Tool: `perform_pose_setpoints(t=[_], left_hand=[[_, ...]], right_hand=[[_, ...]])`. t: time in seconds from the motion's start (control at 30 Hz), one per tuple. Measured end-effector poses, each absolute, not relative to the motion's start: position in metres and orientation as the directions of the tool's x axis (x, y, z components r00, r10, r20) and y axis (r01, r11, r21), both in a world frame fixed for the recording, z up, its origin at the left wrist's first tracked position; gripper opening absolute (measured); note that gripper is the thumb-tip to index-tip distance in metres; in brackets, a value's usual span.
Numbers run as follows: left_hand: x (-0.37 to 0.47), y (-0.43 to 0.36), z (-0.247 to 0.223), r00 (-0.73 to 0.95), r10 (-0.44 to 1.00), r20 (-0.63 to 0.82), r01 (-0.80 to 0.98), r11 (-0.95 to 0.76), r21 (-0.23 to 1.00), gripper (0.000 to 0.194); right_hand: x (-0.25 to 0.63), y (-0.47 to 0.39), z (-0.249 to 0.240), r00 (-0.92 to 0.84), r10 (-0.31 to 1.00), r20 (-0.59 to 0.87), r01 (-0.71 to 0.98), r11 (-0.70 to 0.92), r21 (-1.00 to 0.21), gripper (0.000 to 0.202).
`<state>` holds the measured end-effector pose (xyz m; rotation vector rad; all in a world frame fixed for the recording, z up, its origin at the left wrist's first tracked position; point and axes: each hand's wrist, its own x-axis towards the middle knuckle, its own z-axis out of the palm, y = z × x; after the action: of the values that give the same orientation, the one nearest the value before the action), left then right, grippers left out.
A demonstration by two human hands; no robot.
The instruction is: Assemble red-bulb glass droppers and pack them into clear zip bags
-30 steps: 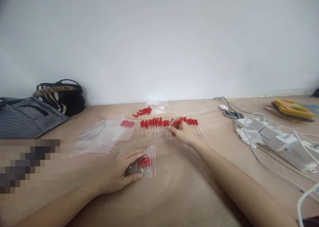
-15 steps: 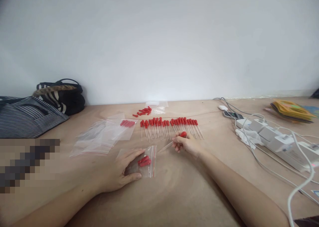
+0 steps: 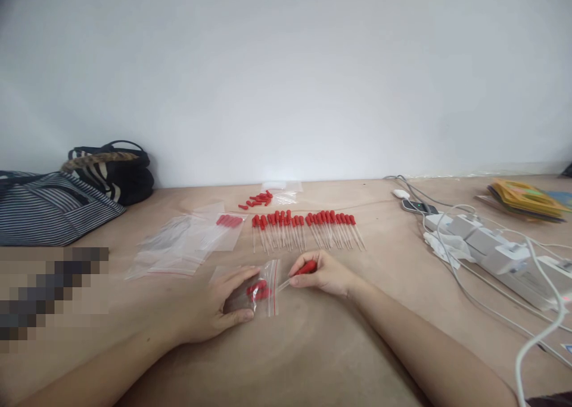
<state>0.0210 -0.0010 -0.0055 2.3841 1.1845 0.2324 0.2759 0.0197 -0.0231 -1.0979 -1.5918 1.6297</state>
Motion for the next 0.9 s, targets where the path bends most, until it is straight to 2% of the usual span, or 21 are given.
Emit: perform_pose_setpoints(t=[0.23, 0.53, 0.73, 0.9], left_hand=[[0.022, -0.003, -0.003, 0.627, 0.779, -0.027, 0.696, -0.544, 0.469, 0.059], [0.024, -0.005, 0.002, 0.605, 0.794, -0.055, 0.722, -0.518, 0.459, 0.061], [0.025, -0.004, 0.0, 0.598, 0.799, -0.062, 0.727, -0.508, 0.461, 0.063], [0.024, -0.005, 0.001, 0.599, 0.799, -0.056, 0.71, -0.497, 0.499, 0.068]], right_hand=[[0.262, 0.008, -0.022, -0.521, 0.853, 0.023, 0.319, 0.22, -0.922, 0.015], [0.263, 0.014, -0.027, -0.59, 0.8, 0.108, 0.301, 0.341, -0.891, 0.008], [0.259, 0.014, -0.026, -0.654, 0.75, 0.097, 0.256, 0.34, -0.905, 0.016], [0.252, 0.014, -0.023, -0.662, 0.725, 0.192, 0.323, 0.506, -0.8, 0.008]])
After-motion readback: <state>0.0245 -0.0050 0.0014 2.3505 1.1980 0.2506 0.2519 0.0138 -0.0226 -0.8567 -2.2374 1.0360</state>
